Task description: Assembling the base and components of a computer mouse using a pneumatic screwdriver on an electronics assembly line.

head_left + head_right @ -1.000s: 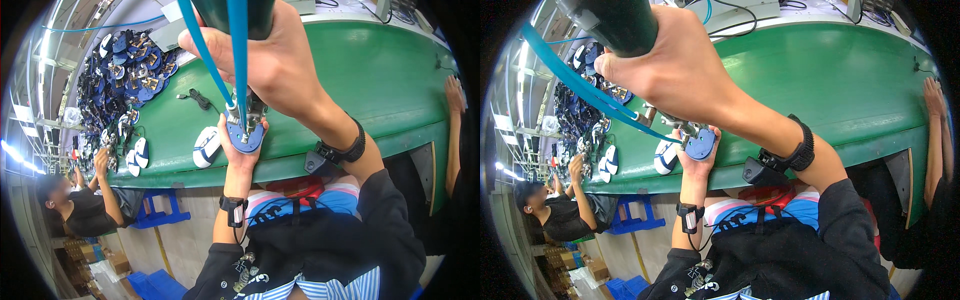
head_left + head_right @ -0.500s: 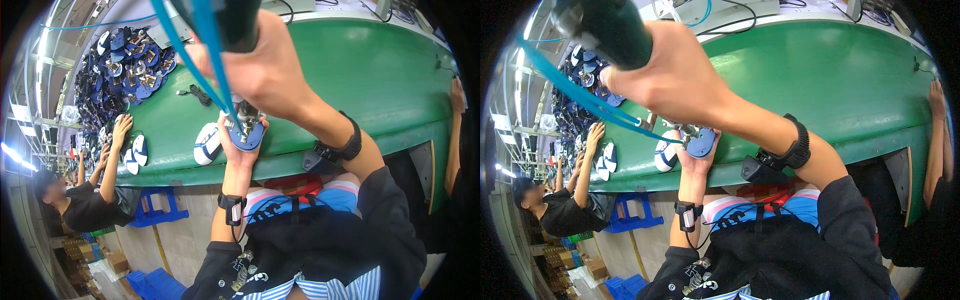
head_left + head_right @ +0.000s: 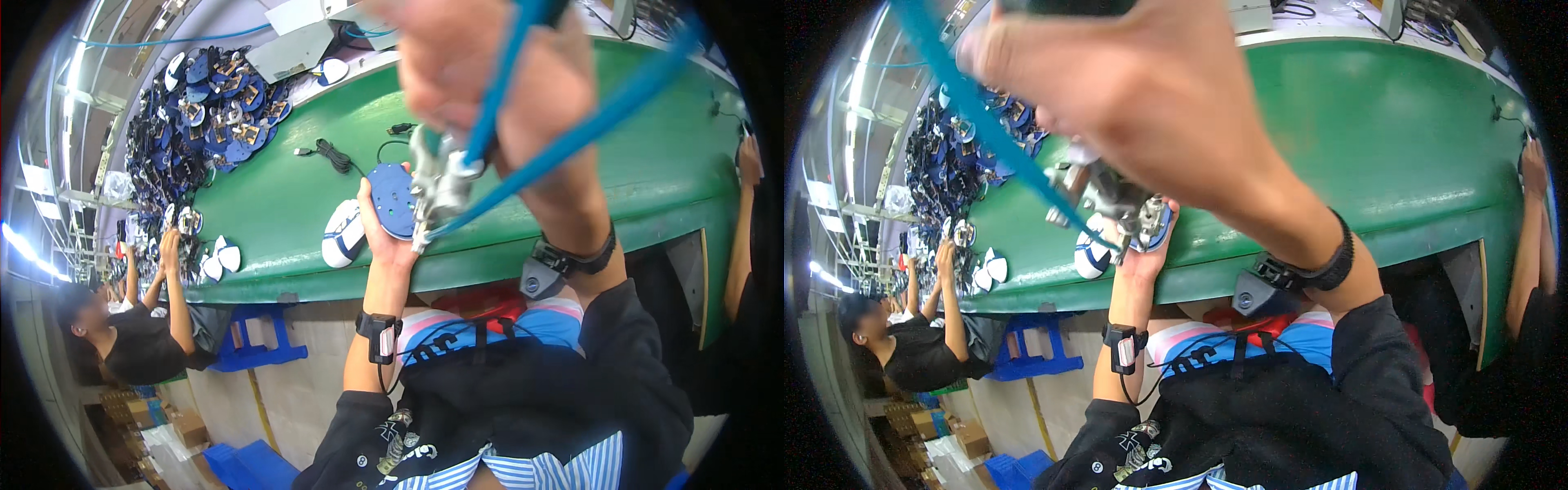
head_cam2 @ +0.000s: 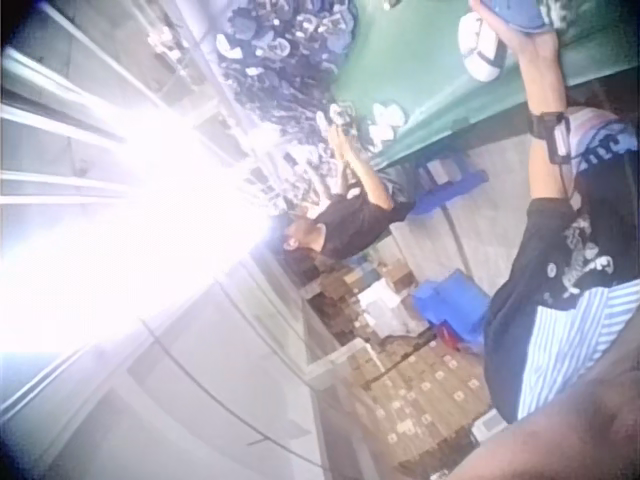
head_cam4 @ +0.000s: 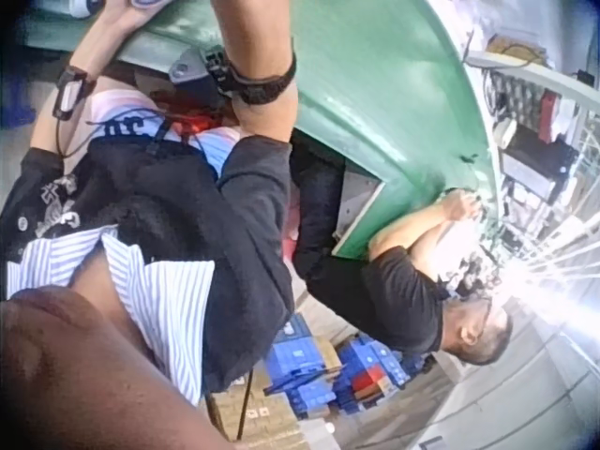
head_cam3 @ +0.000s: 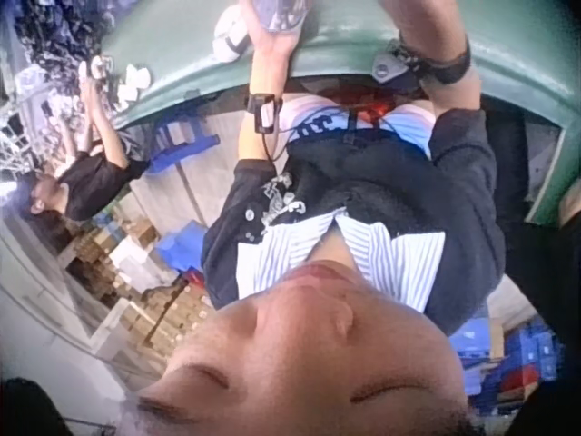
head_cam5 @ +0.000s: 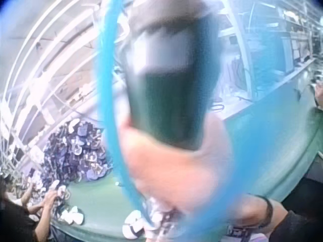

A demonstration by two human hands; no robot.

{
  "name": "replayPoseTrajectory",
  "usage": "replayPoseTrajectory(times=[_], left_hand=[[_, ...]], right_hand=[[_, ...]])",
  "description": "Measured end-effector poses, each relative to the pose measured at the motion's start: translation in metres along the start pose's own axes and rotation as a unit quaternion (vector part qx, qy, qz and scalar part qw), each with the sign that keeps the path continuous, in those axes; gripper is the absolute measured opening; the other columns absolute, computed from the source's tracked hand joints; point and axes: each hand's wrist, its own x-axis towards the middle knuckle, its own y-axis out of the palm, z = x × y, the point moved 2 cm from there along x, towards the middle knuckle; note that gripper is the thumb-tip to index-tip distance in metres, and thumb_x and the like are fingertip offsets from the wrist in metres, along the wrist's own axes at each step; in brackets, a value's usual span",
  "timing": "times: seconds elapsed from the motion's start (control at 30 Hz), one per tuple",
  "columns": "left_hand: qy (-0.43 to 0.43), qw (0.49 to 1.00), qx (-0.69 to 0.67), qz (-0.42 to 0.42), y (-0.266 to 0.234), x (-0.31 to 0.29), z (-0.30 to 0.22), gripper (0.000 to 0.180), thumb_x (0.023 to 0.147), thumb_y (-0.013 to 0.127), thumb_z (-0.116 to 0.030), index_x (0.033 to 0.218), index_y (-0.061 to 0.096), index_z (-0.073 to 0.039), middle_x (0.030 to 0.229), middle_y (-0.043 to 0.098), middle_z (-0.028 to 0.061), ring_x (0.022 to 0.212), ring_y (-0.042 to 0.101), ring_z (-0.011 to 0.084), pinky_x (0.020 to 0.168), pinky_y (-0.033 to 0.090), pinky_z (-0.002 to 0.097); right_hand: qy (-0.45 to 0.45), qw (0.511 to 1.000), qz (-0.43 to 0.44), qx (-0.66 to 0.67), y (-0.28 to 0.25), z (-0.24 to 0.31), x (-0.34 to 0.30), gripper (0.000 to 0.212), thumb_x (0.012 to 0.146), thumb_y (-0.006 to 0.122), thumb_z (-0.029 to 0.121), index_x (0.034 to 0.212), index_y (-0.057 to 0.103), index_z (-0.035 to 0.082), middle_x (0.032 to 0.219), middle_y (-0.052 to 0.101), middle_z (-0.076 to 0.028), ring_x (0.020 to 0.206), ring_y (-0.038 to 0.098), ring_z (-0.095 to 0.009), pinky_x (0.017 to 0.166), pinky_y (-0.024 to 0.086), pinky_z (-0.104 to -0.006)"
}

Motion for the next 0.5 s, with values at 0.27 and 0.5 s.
replayPoseTrajectory(times=[0.27, 0.5], left_hand=[[-0.007, 0.997, 0.013, -0.071, 0.001, -0.003, 0.001, 0.049, 0.101, 0.042, -0.054, 0.127, 0.058, -0.015, 0.117, 0.069, 0.0085, 0.104, 0.067, 0.0273, 0.082, 0.057, 0.0486], [-0.006, 0.999, 0.007, -0.051, -0.009, 0.002, -0.001, 0.046, 0.102, 0.042, -0.051, 0.126, 0.059, -0.016, 0.118, 0.069, 0.0075, 0.106, 0.067, 0.028, 0.085, 0.055, 0.0498]], right_hand=[[0.06, 0.996, -0.061, 0.033, 0.024, -0.008, -0.018, 0.017, 0.081, 0.075, 0.013, 0.086, 0.066, -0.001, 0.068, 0.062, -0.001, 0.063, 0.054, -0.006, 0.055, 0.044, -0.028], [0.062, 0.996, -0.046, 0.039, 0.03, -0.017, -0.021, 0.016, 0.08, 0.075, 0.012, 0.081, 0.066, -0.001, 0.067, 0.063, -0.002, 0.064, 0.056, -0.007, 0.058, 0.046, -0.0277]])
